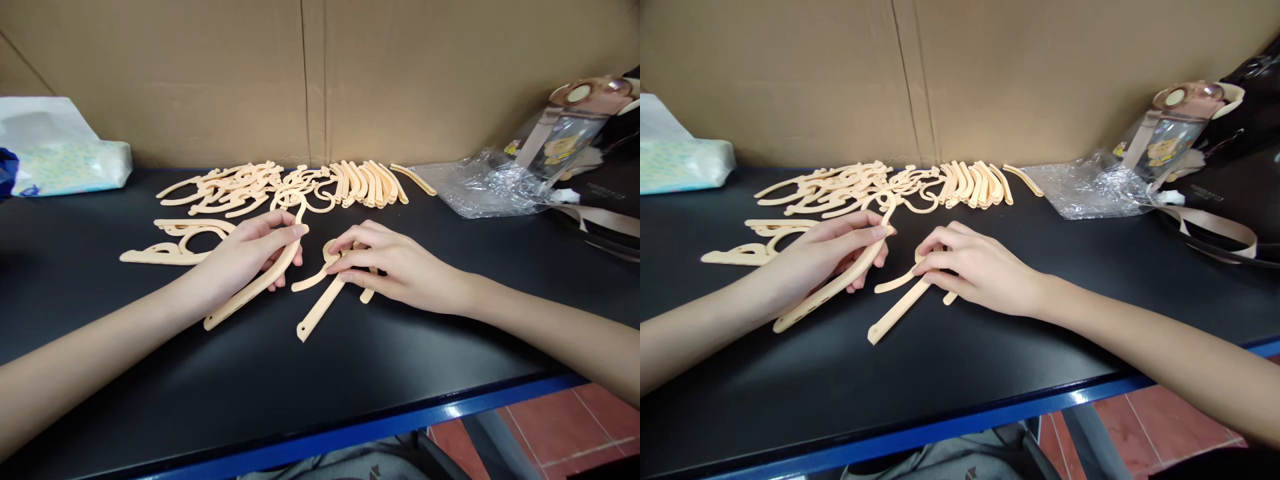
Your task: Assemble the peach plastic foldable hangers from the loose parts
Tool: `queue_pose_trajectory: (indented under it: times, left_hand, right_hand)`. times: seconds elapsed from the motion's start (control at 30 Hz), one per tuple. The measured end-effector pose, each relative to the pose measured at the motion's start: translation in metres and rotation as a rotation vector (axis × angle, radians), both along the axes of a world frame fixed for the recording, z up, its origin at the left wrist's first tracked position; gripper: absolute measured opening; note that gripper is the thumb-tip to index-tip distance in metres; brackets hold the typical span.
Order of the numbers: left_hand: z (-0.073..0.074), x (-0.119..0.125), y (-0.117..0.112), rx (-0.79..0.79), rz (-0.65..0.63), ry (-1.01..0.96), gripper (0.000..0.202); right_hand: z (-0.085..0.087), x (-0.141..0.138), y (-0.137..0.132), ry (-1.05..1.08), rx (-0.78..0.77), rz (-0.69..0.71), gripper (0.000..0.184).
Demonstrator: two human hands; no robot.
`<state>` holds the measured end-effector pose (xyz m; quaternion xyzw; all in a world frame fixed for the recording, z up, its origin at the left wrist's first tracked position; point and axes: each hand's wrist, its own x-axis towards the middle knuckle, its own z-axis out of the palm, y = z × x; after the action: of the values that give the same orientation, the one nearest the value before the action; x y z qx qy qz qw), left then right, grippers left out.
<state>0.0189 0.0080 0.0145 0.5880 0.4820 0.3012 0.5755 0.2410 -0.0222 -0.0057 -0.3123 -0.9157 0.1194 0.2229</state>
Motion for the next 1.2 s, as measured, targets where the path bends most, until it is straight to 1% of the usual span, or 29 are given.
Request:
queue_pose_trajectory:
  times: [0.13, 0.23, 0.43, 0.53, 0.63, 0.7, 0.8, 0.83, 0.93, 1.07, 1.2]
  left_hand:
    - [-0.001, -0.001, 0.000, 0.000, 0.001, 0.006, 0.025]
    - [-0.001, -0.001, 0.000, 0.004, -0.002, 0.000, 0.025]
    - [-0.002, -0.001, -0.001, 0.007, -0.016, -0.032, 0.024]
    - [-0.003, -0.001, -0.001, 0.018, -0.011, -0.043, 0.022]
    - [-0.003, -0.002, -0.001, 0.027, -0.018, -0.038, 0.019]
    - [-0.002, -0.002, -0.001, 0.027, -0.024, -0.024, 0.016]
    - [-0.002, -0.002, -0.001, 0.037, -0.026, -0.008, 0.014]
    - [-0.002, -0.002, 0.000, 0.041, -0.028, -0.006, 0.014]
    - [-0.002, -0.002, 0.000, 0.045, -0.034, -0.010, 0.014]
    - [-0.003, -0.002, 0.000, 0.035, -0.037, -0.019, 0.016]
    - [-0.003, -0.002, -0.001, 0.024, -0.030, -0.038, 0.018]
  right_hand:
    - [0.000, 0.000, 0.001, -0.034, 0.023, -0.002, 0.023]
    - [0.003, -0.001, 0.000, -0.063, 0.054, 0.031, 0.024]
    - [0.005, -0.005, -0.003, -0.125, 0.168, 0.088, 0.024]
    - [0.007, -0.005, -0.004, -0.109, 0.213, 0.077, 0.025]
    - [0.008, -0.004, -0.003, -0.084, 0.185, 0.056, 0.024]
    - [0.008, -0.003, -0.003, -0.091, 0.143, 0.080, 0.023]
    - [0.006, -0.002, -0.002, -0.120, 0.115, 0.128, 0.036]
    - [0.005, -0.002, -0.002, -0.127, 0.124, 0.142, 0.036]
    - [0.004, -0.004, -0.004, -0.135, 0.172, 0.173, 0.025]
    - [0.004, -0.007, -0.006, -0.136, 0.197, 0.151, 0.023]
    - [0.005, -0.007, -0.010, -0.042, 0.199, 0.046, 0.018]
